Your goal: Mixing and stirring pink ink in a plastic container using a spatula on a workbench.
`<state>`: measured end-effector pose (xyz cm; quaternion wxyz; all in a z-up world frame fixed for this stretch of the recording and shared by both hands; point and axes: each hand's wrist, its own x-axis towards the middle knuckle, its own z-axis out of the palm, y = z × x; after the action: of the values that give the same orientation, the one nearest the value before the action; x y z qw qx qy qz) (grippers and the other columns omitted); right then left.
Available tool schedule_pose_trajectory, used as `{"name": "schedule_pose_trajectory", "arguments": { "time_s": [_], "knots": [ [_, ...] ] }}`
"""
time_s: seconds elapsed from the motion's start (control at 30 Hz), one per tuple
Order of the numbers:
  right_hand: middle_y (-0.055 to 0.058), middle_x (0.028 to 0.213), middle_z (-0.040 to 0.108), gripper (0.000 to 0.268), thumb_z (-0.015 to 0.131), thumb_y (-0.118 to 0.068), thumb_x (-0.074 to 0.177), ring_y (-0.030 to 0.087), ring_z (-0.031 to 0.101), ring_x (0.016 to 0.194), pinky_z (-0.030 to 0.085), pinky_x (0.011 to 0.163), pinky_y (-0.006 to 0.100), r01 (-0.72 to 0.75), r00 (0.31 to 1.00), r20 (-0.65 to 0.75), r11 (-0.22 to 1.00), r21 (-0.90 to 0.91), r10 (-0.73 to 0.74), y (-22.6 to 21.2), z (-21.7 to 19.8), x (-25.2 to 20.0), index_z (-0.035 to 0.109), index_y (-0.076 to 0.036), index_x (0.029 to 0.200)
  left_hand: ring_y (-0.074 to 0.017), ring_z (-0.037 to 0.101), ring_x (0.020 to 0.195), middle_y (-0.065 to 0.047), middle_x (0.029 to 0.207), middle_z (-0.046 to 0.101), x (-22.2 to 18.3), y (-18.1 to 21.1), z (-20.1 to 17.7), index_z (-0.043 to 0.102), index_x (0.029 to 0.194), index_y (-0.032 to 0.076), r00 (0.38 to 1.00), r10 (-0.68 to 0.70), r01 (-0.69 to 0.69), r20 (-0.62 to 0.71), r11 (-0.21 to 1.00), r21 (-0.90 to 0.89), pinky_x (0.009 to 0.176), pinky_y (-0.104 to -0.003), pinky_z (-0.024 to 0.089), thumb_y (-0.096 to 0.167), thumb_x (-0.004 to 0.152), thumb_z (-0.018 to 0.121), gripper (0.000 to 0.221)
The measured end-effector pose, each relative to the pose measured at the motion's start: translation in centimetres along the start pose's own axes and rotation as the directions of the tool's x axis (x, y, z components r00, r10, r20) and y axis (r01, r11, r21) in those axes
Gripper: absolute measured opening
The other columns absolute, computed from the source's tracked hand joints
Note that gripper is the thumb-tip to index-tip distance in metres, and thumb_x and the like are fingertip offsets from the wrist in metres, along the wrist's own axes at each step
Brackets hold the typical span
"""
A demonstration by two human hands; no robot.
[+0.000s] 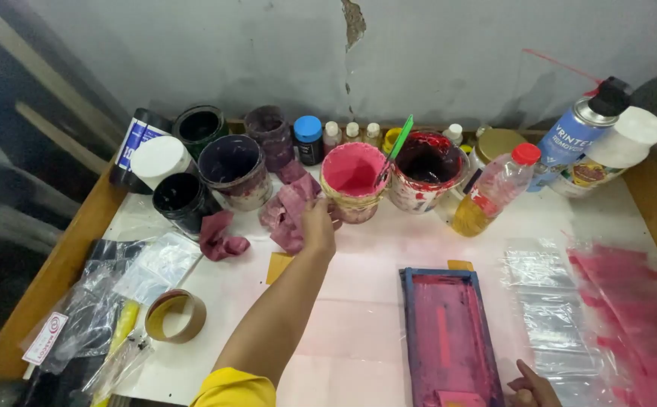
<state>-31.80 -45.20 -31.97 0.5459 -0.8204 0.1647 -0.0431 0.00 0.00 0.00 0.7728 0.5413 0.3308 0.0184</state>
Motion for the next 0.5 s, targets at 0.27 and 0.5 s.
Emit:
{"name": "schedule_pose_trajectory", "arguments": {
  "time_s": [0.27,0.5],
  "knots": [
    [0.014,0.096,0.076,0.044,0.056,-0.009,0.093,0.025,0.075,0.085,0.056,0.089,0.031,0.279,0.953,-0.087,0.951,-0.133,-0.291,-16.9,3.1,4.4,0.072,-0.010,0.135,-0.0329,0.064,0.116,-0.029,0.130,0.063,4.3,-3.0,-0.9,0.063,0.136,-0.001,0.939,0.337,-0.343,0.063,0.923,0.177,0.093,-0.044,0.055,0.008,0.093,0.056,0.045],
    [0.007,0.121,0.071,0.043,0.065,-0.024,0.094,0.027,0.070,0.117,0.062,0.095,0.035,0.420,0.891,0.284,0.881,-0.218,-0.355,-36.5,14.1,10.6,0.068,-0.017,0.137,-0.0330,0.064,0.125,-0.015,0.127,0.072,7.9,-4.0,-1.2,0.073,0.130,0.017,0.939,0.316,-0.342,0.134,0.829,0.443,0.100,-0.045,0.053,0.028,0.100,0.059,0.035]
  ]
}}
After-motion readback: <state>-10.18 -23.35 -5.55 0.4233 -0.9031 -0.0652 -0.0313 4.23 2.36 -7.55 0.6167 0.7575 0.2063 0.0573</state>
